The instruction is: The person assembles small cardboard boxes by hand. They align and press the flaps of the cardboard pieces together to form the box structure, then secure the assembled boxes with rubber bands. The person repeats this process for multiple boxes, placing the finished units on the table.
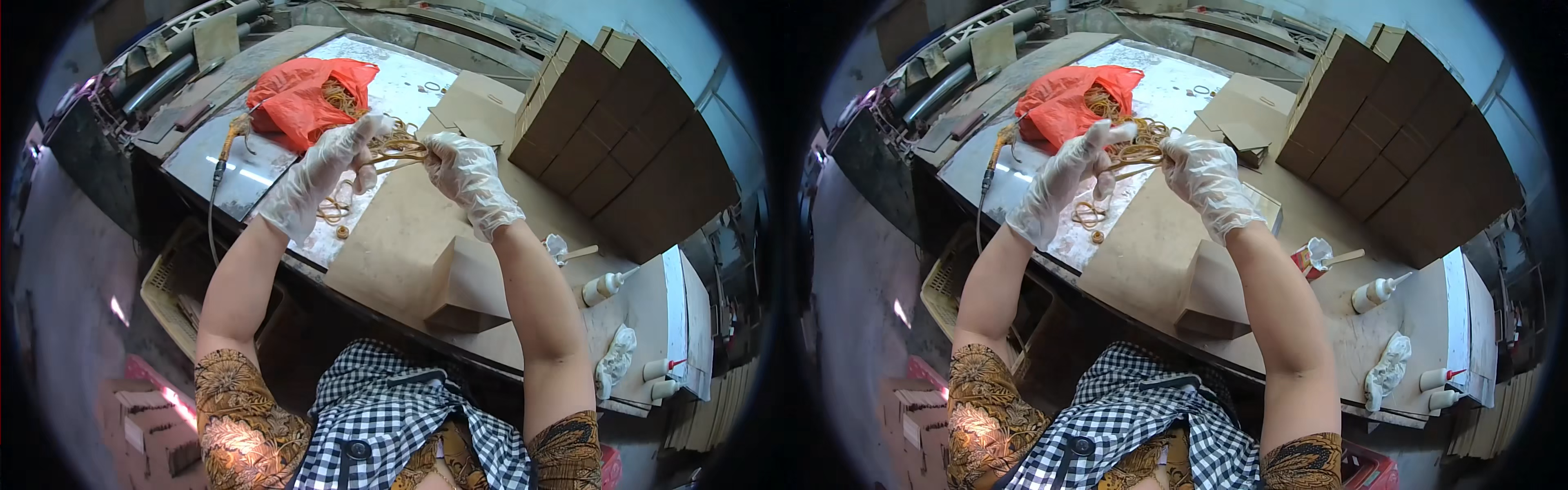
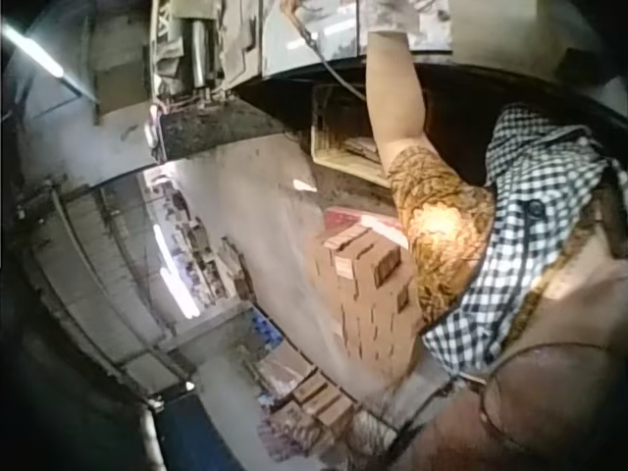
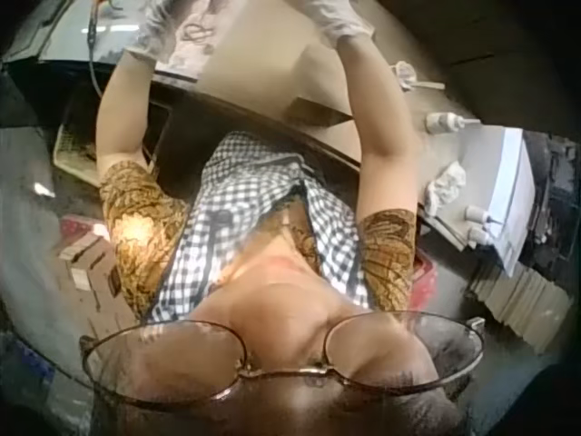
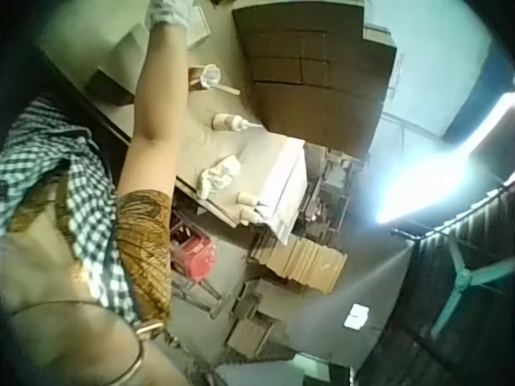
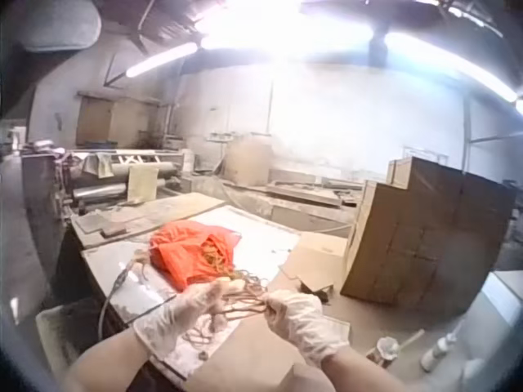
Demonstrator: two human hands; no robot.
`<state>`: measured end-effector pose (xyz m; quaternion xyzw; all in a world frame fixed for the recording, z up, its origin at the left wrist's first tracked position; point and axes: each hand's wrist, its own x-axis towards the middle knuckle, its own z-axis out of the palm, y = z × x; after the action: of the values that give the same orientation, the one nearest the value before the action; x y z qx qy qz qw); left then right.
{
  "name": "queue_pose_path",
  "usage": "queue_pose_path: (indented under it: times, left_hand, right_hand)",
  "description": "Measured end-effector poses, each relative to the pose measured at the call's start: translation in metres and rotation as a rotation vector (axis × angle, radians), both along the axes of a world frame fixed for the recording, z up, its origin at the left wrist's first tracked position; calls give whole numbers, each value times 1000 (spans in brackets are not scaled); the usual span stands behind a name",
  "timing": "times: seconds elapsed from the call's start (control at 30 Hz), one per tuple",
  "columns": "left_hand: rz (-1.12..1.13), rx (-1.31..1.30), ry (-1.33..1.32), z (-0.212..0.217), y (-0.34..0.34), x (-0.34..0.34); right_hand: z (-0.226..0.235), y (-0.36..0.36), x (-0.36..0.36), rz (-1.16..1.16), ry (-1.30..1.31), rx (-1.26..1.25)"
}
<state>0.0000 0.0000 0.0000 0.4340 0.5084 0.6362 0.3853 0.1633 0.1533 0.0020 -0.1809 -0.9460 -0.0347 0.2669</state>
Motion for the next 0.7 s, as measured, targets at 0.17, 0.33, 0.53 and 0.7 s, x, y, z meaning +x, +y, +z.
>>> queue_pose_path:
  times: [0.17,0.33,0.53,0.7]
  left_hand:
    - [24,-59,45,-14,16,5]
    - [369,84,-273,-22,24,18]
    - [640,41,-666,-70,60,-3]
    - [193,-120,-634,-110,68,-21]
  right_hand:
    - [9,-15,10,-17,-44,-95]
    - [9,-16,25,-17,-99,-357]
    - [-8,-27,31,161,-57,-154]
    - [-35,-26,28,160,91,-32]
